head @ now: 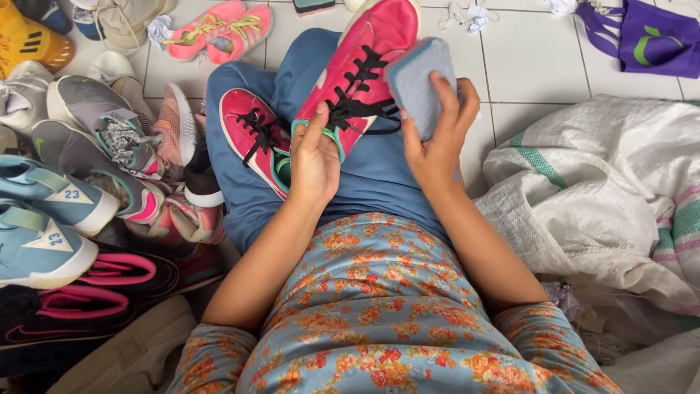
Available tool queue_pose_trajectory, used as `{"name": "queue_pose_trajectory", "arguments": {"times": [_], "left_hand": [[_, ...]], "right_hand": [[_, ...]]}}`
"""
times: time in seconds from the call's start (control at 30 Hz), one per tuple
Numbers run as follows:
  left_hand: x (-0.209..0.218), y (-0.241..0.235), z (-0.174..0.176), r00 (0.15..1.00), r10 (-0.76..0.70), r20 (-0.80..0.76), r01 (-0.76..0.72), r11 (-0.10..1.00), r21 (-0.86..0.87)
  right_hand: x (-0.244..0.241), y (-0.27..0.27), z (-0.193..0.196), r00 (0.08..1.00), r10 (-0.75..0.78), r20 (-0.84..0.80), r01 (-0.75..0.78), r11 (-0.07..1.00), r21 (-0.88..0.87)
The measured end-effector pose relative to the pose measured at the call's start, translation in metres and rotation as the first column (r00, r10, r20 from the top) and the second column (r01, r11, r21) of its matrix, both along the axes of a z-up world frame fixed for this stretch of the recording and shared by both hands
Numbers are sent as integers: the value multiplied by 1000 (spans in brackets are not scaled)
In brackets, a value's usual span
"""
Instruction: The person sits on a tiled floor surrounded by many shoes and scrubs a pink high-top sneaker with a blue and pink sponge. They hold the shoe in their left hand and rub the upper and toe areas with the sponge in their right hand, occasionally repositioning the shoe to access different sides.
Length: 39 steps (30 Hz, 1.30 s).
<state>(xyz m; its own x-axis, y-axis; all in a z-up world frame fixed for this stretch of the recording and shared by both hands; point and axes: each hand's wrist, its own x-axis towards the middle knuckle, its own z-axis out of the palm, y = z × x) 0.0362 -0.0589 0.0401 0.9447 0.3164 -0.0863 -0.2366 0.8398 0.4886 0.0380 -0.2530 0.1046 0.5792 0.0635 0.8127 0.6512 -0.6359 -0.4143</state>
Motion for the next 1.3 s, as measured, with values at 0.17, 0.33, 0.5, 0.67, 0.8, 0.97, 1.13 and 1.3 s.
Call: {"name": "queue_pose_trajectory", "arguments": {"times": [0.17,0.33,0.5,0.67,0.8,0.97,1.13,1.3], "left_hand": [[9,8,-31,1000,0,-16,-1,998,-70],[-16,-5,33,996,-33,-81,33,999,-8],[-32,-17,66,996,-74,-44,83,966,243],[-38,-7,68,991,-130,-8,90,636,767],[-40,0,60,988,-157,-15,92,496,863],[-38,-2,48,952,-256,167,-63,372,926],[-28,1,18,945,-276,175,-92,289,953],[-35,1,32,942,-282,183,-106,267,958]], "right_hand": [[-14,11,-16,989,145,-5,-145,983,-110],[-10,-6,18,998,-4,-60,4,1000,-13],[-32,-3,51,983,159,-89,-172,971,-165],[-25,-13,72,998,-27,-53,16,981,-193],[-38,-11,83,962,173,-209,-226,939,-261],[-23,-18,84,963,89,-255,-179,918,-354],[-33,1,93,923,243,-299,-345,867,-360],[-22,4,91,921,245,-303,-355,848,-393]]}}
